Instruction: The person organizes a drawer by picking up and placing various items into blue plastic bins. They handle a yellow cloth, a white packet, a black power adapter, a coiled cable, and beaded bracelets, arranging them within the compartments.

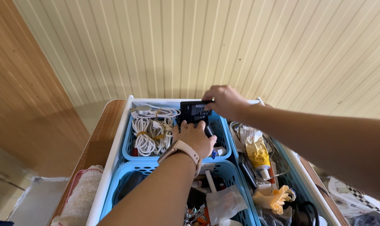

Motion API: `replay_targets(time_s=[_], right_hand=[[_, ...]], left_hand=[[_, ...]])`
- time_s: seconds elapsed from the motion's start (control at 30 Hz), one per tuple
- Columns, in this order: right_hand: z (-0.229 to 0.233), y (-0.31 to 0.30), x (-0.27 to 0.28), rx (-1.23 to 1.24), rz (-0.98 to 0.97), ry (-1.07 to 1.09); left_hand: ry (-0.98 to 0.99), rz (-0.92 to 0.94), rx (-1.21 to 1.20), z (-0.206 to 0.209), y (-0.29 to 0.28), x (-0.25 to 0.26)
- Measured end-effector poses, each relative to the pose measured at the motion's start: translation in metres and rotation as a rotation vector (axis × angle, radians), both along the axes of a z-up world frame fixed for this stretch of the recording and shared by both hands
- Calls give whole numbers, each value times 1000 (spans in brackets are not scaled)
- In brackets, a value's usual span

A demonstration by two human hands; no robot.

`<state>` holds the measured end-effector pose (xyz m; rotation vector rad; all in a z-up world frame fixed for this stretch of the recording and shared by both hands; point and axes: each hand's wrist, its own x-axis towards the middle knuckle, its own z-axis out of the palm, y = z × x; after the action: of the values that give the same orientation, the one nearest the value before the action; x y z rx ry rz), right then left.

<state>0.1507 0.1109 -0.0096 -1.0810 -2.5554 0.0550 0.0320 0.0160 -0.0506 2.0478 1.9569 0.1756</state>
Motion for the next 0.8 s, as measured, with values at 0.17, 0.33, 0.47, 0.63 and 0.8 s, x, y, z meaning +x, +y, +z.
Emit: replay_targets(time_s=[0.17, 0.33, 0.47, 0.63, 0.8], right_hand=[[-20, -17, -2, 43, -9, -77], [-16, -12, -4, -45, -43, 19], [-19, -8, -8, -32, -65, 56], [-24, -6, -9, 32, -26, 91], [-26, -10, 1, 7, 0, 183]], left_hand=[[19, -14, -6, 4, -2, -1], [-5, 3, -4, 3, -4, 0], [1, 1, 1, 2, -4, 0], [2, 2, -19, 0, -2, 0], [31, -10, 7, -6, 0, -1]])
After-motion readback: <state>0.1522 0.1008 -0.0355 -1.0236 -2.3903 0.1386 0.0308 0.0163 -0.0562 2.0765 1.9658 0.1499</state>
